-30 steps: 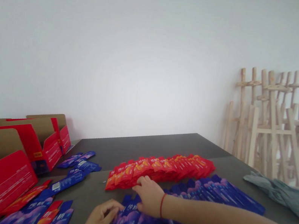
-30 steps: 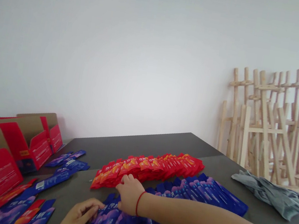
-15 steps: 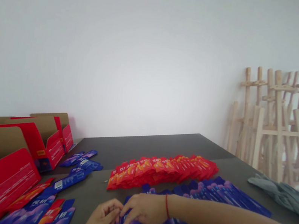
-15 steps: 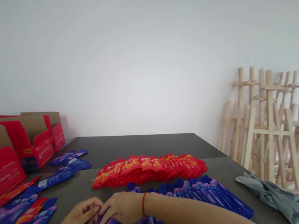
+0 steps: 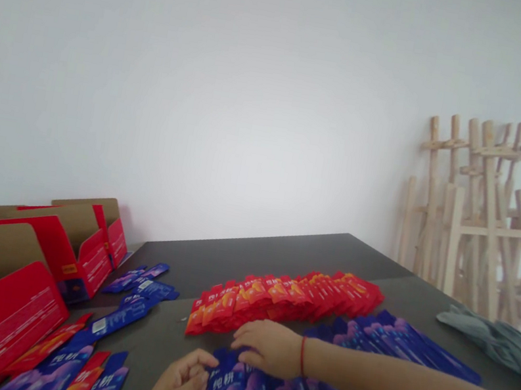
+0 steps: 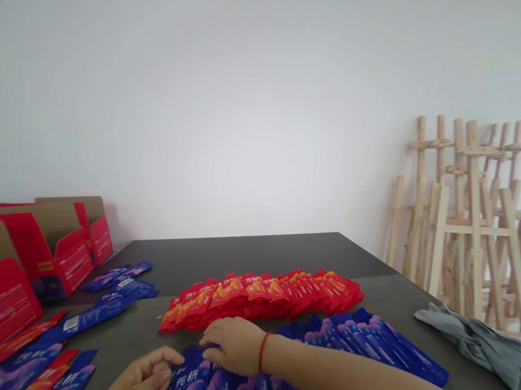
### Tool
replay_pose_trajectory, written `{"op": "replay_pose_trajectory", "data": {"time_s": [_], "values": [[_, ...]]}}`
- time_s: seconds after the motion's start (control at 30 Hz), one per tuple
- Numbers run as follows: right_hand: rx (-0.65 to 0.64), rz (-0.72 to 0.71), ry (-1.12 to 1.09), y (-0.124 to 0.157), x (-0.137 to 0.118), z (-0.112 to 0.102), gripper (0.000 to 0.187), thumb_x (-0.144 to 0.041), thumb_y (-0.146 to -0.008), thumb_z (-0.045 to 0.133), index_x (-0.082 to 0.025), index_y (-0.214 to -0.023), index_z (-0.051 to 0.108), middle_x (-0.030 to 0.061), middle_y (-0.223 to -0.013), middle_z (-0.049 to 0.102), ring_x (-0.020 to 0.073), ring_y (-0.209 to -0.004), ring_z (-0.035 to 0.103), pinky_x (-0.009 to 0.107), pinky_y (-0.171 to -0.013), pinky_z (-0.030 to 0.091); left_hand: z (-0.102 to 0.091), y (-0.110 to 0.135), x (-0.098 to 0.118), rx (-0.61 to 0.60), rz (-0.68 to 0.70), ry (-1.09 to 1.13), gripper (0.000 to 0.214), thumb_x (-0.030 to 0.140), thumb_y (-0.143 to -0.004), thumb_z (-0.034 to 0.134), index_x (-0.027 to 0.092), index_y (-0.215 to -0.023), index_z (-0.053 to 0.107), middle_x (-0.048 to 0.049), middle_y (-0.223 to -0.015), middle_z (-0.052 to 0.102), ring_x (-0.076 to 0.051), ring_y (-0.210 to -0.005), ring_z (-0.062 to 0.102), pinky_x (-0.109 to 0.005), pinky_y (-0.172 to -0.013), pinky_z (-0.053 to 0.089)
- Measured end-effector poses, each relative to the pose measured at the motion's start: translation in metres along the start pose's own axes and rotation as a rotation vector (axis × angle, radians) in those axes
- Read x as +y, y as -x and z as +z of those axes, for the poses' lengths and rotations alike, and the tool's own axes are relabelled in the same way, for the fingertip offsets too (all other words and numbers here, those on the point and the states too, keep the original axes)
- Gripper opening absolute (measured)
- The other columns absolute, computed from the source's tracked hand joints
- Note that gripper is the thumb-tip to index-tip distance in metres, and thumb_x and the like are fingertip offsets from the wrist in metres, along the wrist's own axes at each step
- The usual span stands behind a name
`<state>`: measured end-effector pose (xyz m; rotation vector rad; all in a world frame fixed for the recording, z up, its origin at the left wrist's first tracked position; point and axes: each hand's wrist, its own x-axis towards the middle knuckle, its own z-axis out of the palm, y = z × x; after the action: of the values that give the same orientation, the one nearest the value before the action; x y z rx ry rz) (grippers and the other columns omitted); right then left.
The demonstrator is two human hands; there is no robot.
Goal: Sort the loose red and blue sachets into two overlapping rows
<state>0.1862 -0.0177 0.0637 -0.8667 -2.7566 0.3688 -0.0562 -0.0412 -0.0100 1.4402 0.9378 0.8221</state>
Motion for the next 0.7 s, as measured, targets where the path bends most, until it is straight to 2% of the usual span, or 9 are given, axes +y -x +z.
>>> {"op": "replay_pose_trajectory", "data": {"time_s": [0.07, 0.17, 0.3, 0.43, 0.5, 0.57, 0.63, 0.7], "values": [[-0.037, 0.110, 0.067, 0.009, 0.007, -0.003, 0.037, -0.033, -0.094, 0.046, -0.012, -0.117, 0.067, 0.0142, -0.122, 0.065, 0.0262, -0.115, 0.059, 0.037, -0.098, 0.044, -0.002, 0.000, -0.003, 0.001, -0.007, -0.017, 0.061, 0.074, -0.068, 0.064, 0.020, -0.096, 0.060, 0.0077, -0.050, 0.058, -0.004, -0.029, 0.036, -0.016, -0.031, 0.021], [-0.082, 0.169, 0.103, 0.029, 0.007, -0.004, 0.041, -0.035, -0.094, 0.045, -0.012, -0.123, 0.064, 0.0153, -0.123, 0.065, 0.0281, -0.113, 0.060, 0.040, -0.096, 0.045, -0.004, -0.003, -0.010, 0.019, -0.023, -0.056, 0.061, 0.075, -0.069, 0.061, 0.020, -0.097, 0.062, 0.0077, -0.051, 0.056, -0.005, -0.030, 0.034, -0.017, -0.032, 0.020], [-0.076, 0.172, 0.124, 0.053, -0.015, -0.005, 0.048, -0.042, -0.089, 0.052, -0.014, -0.127, 0.060, 0.0153, -0.124, 0.064, 0.0306, -0.110, 0.060, 0.041, -0.093, 0.045, -0.005, -0.005, -0.013, 0.009, -0.032, -0.166, 0.066, 0.078, -0.068, 0.058, 0.019, -0.097, 0.066, 0.0085, -0.048, 0.050, -0.005, -0.033, 0.031, -0.019, -0.036, 0.022], [-0.036, 0.175, 0.169, 0.064, -0.042, -0.005, 0.046, -0.047, -0.087, 0.056, -0.017, -0.121, 0.063, 0.0147, -0.115, 0.066, 0.0294, -0.104, 0.061, 0.040, -0.089, 0.045, 0.000, 0.003, 0.006, 0.016, 0.114, -0.443, 0.051, 0.066, -0.079, 0.056, 0.020, -0.094, 0.073, 0.0051, -0.056, 0.050, -0.009, -0.048, 0.042, -0.020, -0.048, 0.034], [-0.010, 0.161, 0.193, 0.066, -0.050, -0.003, 0.049, -0.051, -0.086, 0.056, -0.017, -0.120, 0.063, 0.0146, -0.112, 0.067, 0.0290, -0.101, 0.061, 0.039, -0.087, 0.045, 0.005, 0.009, 0.019, 0.046, 0.228, -0.665, 0.038, 0.055, -0.084, 0.056, 0.024, -0.096, 0.074, 0.0012, -0.066, 0.058, -0.013, -0.059, 0.054, -0.022, -0.058, 0.043], [0.025, 0.142, 0.226, 0.069, -0.053, 0.001, 0.052, -0.056, -0.085, 0.056, -0.018, -0.121, 0.063, 0.0145, -0.114, 0.066, 0.0291, -0.101, 0.061, 0.040, -0.087, 0.045, 0.009, 0.015, 0.027, 0.053, 0.344, -0.834, 0.030, 0.047, -0.087, 0.057, 0.027, -0.105, 0.072, -0.0043, -0.089, 0.066, -0.018, -0.082, 0.063, -0.027, -0.076, 0.051], [0.070, 0.114, 0.271, 0.072, -0.054, 0.006, 0.056, -0.058, -0.085, 0.054, -0.018, -0.124, 0.061, 0.0157, -0.123, 0.063, 0.0304, -0.106, 0.059, 0.042, -0.090, 0.046, 0.011, 0.017, 0.028, 0.027, 0.425, -0.914, 0.034, 0.044, -0.087, 0.058, 0.031, -0.117, 0.066, -0.0076, -0.116, 0.066, -0.023, -0.109, 0.062, -0.034, -0.095, 0.049], [0.100, 0.064, 0.322, 0.076, -0.053, 0.012, 0.062, -0.059, -0.086, 0.053, -0.015, -0.129, 0.057, 0.0180, -0.131, 0.058, 0.0319, -0.113, 0.057, 0.043, -0.092, 0.046, 0.010, 0.017, 0.022, 0.003, 0.446, -0.948, 0.041, 0.045, -0.086, 0.059, 0.034, -0.126, 0.061, -0.0071, -0.131, 0.062, -0.025, -0.123, 0.056, -0.038, -0.105, 0.044]]}}
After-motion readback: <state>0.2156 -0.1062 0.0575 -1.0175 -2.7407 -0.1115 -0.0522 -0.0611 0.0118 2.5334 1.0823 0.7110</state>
